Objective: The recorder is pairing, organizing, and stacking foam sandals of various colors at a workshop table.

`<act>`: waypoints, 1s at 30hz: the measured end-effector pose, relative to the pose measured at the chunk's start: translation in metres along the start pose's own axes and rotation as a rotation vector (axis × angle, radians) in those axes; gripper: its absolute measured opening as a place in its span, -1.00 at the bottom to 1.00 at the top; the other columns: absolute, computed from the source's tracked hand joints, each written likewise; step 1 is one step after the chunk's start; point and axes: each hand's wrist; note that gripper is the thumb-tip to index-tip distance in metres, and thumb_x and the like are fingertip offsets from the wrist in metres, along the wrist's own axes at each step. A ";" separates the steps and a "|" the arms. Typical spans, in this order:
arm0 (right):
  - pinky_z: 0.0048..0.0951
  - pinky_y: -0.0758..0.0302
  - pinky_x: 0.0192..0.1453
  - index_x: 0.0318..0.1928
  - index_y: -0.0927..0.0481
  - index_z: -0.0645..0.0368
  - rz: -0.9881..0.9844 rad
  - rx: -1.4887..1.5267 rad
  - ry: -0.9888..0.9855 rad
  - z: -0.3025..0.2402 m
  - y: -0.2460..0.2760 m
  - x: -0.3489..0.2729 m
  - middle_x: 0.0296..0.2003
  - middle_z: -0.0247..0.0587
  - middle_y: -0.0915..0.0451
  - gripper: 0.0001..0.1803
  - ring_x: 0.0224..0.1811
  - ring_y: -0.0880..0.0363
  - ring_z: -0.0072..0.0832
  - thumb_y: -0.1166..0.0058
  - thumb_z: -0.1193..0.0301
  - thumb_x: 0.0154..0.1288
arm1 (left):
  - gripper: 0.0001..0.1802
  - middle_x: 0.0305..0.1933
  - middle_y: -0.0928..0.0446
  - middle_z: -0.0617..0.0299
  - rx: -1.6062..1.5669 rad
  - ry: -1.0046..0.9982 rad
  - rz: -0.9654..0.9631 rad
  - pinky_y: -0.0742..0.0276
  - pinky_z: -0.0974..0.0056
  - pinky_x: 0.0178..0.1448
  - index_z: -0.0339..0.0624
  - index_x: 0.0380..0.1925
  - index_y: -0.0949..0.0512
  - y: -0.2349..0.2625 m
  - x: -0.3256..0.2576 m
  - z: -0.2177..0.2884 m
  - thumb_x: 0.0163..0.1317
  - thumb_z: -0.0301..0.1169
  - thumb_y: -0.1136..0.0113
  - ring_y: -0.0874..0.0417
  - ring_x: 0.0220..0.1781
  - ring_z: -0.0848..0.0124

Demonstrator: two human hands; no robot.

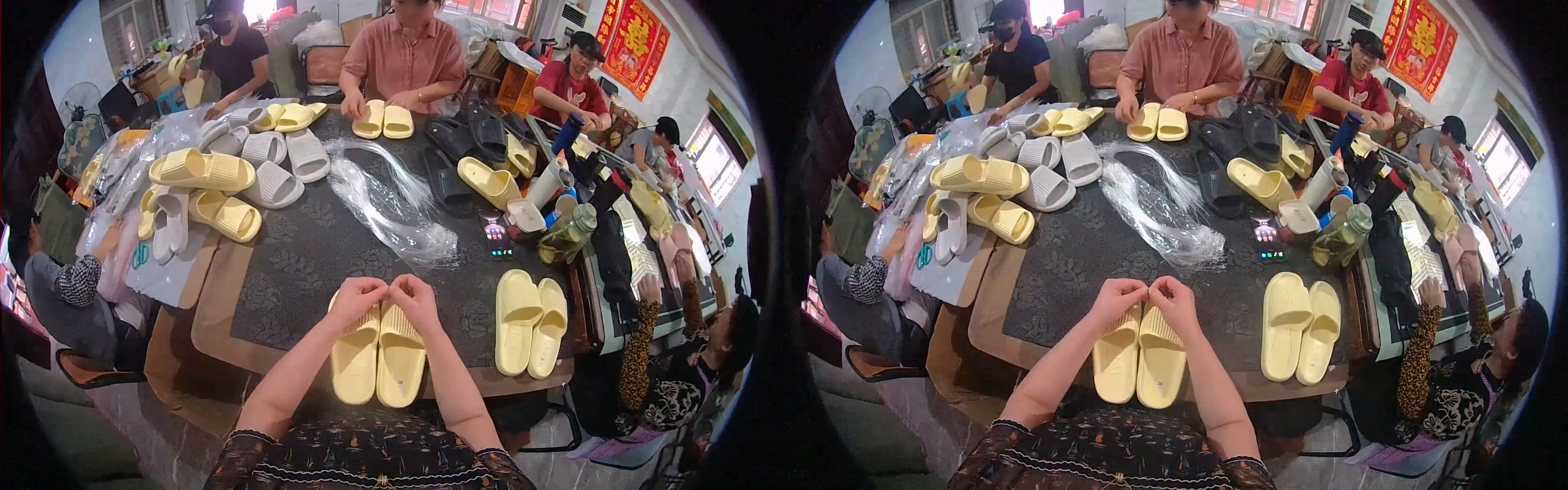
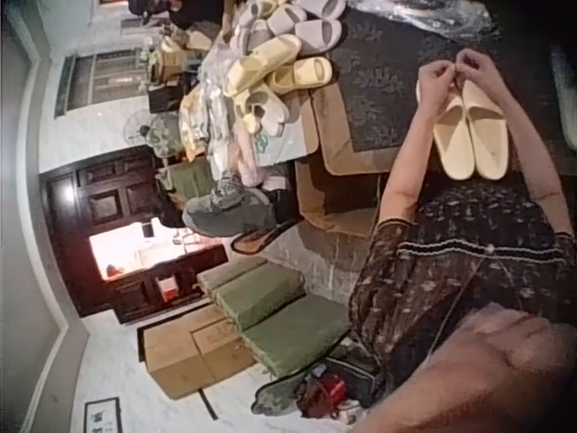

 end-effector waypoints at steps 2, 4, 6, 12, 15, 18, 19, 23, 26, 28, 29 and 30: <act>-0.64 -0.45 -0.24 -0.30 -0.58 0.24 0.007 0.065 0.024 0.004 0.001 0.001 -0.44 -0.45 -0.57 -0.90 -0.36 -0.50 -0.74 -0.16 0.45 0.27 | -0.81 -0.33 -0.65 0.30 -0.108 0.023 -0.005 -0.51 0.44 -0.16 -0.34 -0.25 -0.67 -0.005 -0.002 0.002 0.30 -0.41 -0.22 -0.60 -0.27 0.58; -0.63 -0.44 -0.24 -0.29 -0.58 0.23 0.005 0.094 0.016 0.005 -0.002 0.003 -0.44 -0.46 -0.57 -0.90 -0.36 -0.50 -0.74 -0.17 0.45 0.28 | -0.81 -0.32 -0.65 0.30 -0.177 0.035 0.011 -0.50 0.44 -0.17 -0.34 -0.26 -0.66 -0.006 0.000 -0.002 0.30 -0.41 -0.22 -0.59 -0.27 0.58; -0.63 -0.44 -0.24 -0.29 -0.58 0.22 0.005 0.120 0.010 0.003 -0.003 0.002 -0.44 -0.48 -0.57 -0.90 -0.36 -0.50 -0.74 -0.17 0.45 0.28 | -0.81 -0.32 -0.64 0.30 -0.248 0.045 0.024 -0.49 0.44 -0.18 -0.34 -0.26 -0.66 -0.005 -0.001 -0.001 0.30 -0.41 -0.22 -0.58 -0.27 0.58; -0.64 -0.43 -0.24 -0.29 -0.60 0.22 0.020 0.017 0.043 -0.004 -0.004 -0.001 -0.43 -0.50 -0.57 -0.91 -0.36 -0.49 -0.76 -0.19 0.46 0.26 | -0.83 -0.33 -0.64 0.29 -0.212 0.062 0.024 -0.51 0.43 -0.17 -0.35 -0.25 -0.66 0.001 -0.001 0.001 0.26 -0.44 -0.24 -0.60 -0.28 0.57; -0.64 -0.43 -0.24 -0.29 -0.60 0.23 0.011 -0.065 0.044 0.000 -0.002 -0.001 -0.43 -0.49 -0.57 -0.92 -0.37 -0.48 -0.75 -0.19 0.48 0.25 | -0.82 -0.36 -0.63 0.31 -0.097 0.028 0.014 -0.50 0.44 -0.19 -0.35 -0.25 -0.66 0.003 -0.002 0.003 0.25 -0.43 -0.25 -0.58 -0.30 0.58; -0.63 -0.44 -0.24 -0.28 -0.60 0.24 0.013 -0.068 0.087 -0.006 -0.003 -0.002 -0.44 -0.47 -0.58 -0.92 -0.37 -0.49 -0.74 -0.18 0.49 0.24 | -0.82 -0.39 -0.61 0.33 -0.102 0.042 0.043 -0.48 0.44 -0.21 -0.35 -0.27 -0.66 -0.002 -0.003 0.005 0.25 -0.42 -0.25 -0.56 -0.32 0.59; -0.62 -0.44 -0.24 -0.28 -0.60 0.24 0.033 -0.083 0.072 -0.007 -0.003 -0.003 -0.44 -0.46 -0.57 -0.91 -0.37 -0.49 -0.73 -0.19 0.49 0.24 | -0.82 -0.39 -0.62 0.33 -0.128 0.024 0.046 -0.48 0.44 -0.22 -0.34 -0.27 -0.66 -0.003 -0.002 0.003 0.25 -0.42 -0.25 -0.56 -0.33 0.59; -0.61 -0.43 -0.25 -0.29 -0.60 0.25 0.043 -0.125 0.077 -0.012 -0.004 -0.007 -0.44 -0.45 -0.57 -0.91 -0.38 -0.47 -0.73 -0.19 0.48 0.25 | -0.84 -0.40 -0.60 0.37 -0.084 -0.034 0.054 -0.44 0.47 -0.27 -0.31 -0.27 -0.65 -0.002 -0.007 0.006 0.29 -0.42 -0.22 -0.54 -0.34 0.63; -0.60 -0.41 -0.28 -0.29 -0.60 0.25 0.028 -0.153 0.094 -0.019 -0.007 -0.011 -0.45 -0.44 -0.56 -0.91 -0.40 -0.44 -0.73 -0.19 0.48 0.25 | -0.82 -0.36 -0.62 0.35 -0.018 -0.034 0.052 -0.47 0.48 -0.22 -0.29 -0.25 -0.65 0.006 -0.008 0.001 0.29 -0.39 -0.23 -0.57 -0.32 0.62; -0.61 -0.41 -0.28 -0.28 -0.59 0.25 0.133 -0.187 0.144 -0.016 -0.003 -0.010 -0.47 -0.46 -0.55 -0.90 -0.41 -0.43 -0.73 -0.20 0.48 0.26 | -0.82 -0.36 -0.63 0.35 -0.010 0.007 -0.008 -0.51 0.45 -0.16 -0.30 -0.24 -0.66 0.007 -0.004 0.011 0.29 -0.39 -0.24 -0.59 -0.30 0.61; -0.60 -0.41 -0.27 -0.28 -0.59 0.26 0.230 -0.139 0.163 -0.014 -0.004 -0.012 -0.48 -0.43 -0.53 -0.90 -0.41 -0.43 -0.70 -0.20 0.49 0.25 | -0.79 -0.26 -0.62 0.32 -0.026 -0.013 -0.045 -0.55 0.41 -0.10 -0.27 -0.16 -0.64 0.010 -0.007 0.015 0.27 -0.38 -0.26 -0.61 -0.20 0.57; -0.60 -0.41 -0.27 -0.28 -0.59 0.26 0.223 -0.138 0.169 -0.019 -0.003 -0.013 -0.48 -0.43 -0.53 -0.90 -0.41 -0.43 -0.70 -0.20 0.49 0.25 | -0.79 -0.26 -0.62 0.32 -0.025 -0.018 -0.037 -0.55 0.41 -0.10 -0.27 -0.16 -0.64 0.016 -0.006 0.017 0.27 -0.38 -0.26 -0.61 -0.20 0.57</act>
Point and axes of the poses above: each hand's wrist, its own x-axis towards the middle knuckle, its own y-axis out of the back of the hand, z = x × y
